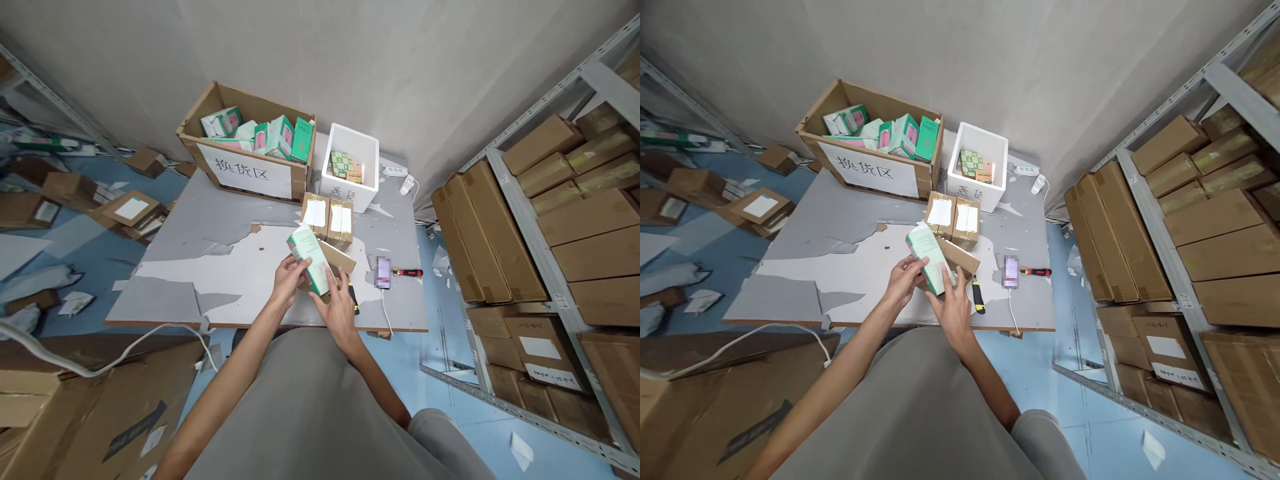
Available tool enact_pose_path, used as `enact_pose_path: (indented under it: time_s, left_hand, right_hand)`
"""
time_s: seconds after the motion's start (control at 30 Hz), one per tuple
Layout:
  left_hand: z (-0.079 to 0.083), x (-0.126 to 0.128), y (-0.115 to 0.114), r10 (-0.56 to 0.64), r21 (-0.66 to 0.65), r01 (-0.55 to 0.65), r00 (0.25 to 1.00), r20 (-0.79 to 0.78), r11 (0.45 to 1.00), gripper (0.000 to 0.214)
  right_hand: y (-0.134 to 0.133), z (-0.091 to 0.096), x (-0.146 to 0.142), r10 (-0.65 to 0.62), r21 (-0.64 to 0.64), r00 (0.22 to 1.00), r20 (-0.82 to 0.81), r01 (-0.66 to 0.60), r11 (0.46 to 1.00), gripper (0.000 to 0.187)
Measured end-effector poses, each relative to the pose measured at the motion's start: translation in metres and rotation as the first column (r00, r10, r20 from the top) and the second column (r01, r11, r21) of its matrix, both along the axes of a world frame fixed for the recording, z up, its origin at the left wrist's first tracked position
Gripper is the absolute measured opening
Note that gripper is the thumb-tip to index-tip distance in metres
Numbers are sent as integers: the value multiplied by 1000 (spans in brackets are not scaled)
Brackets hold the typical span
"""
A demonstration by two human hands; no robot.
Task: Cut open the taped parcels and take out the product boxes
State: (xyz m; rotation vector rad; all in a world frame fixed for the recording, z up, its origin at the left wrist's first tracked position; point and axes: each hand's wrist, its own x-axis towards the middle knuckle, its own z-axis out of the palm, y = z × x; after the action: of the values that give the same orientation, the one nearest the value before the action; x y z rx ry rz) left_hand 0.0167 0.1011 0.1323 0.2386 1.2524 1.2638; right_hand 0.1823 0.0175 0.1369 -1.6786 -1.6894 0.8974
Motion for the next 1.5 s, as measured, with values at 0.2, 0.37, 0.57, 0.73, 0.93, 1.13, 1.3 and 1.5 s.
enact_pose_path:
  time_s: [0.2, 0.37, 0.57, 0.73, 0.93, 1.13, 1.3, 1.5]
  left_hand:
    - [-1, 5, -11, -31, 84, 37, 997, -74, 996, 72]
    - [-1, -12, -14, -28, 187, 48, 994, -106, 981, 72]
    - [7, -32, -6, -50, 229, 61, 997, -53, 971, 71]
    - [16, -32, -9, -121, 255, 109, 992, 28, 961, 66]
    - [20, -35, -10, -126, 238, 110, 991, 53, 965, 70]
    - [9, -48, -40, -183, 169, 184, 983, -20, 968, 85]
    - [-11, -68, -88, -323, 33, 329, 938, -122, 944, 106]
    - [-20, -90, -92, -210, 38, 234, 926, -313, 972, 94]
  right_hand:
    - [13, -7, -4, -45, -51, 996, -75, 41, 998, 88]
    - [25, -1, -3, -219, -210, 759, -614, 110, 971, 76]
    - [40, 3, 2, -494, -534, 302, -815, -61, 843, 39]
    - [37, 11, -10, -569, -593, 183, -802, -125, 795, 39]
    - [36, 16, -21, -545, -579, 216, -810, -146, 802, 47]
    - [24, -6, -25, -490, -545, 310, -815, -125, 829, 51]
    - [5, -15, -37, -412, -498, 371, -832, -175, 849, 59]
    - [15, -3, -66, -406, -507, 416, -814, -168, 845, 66]
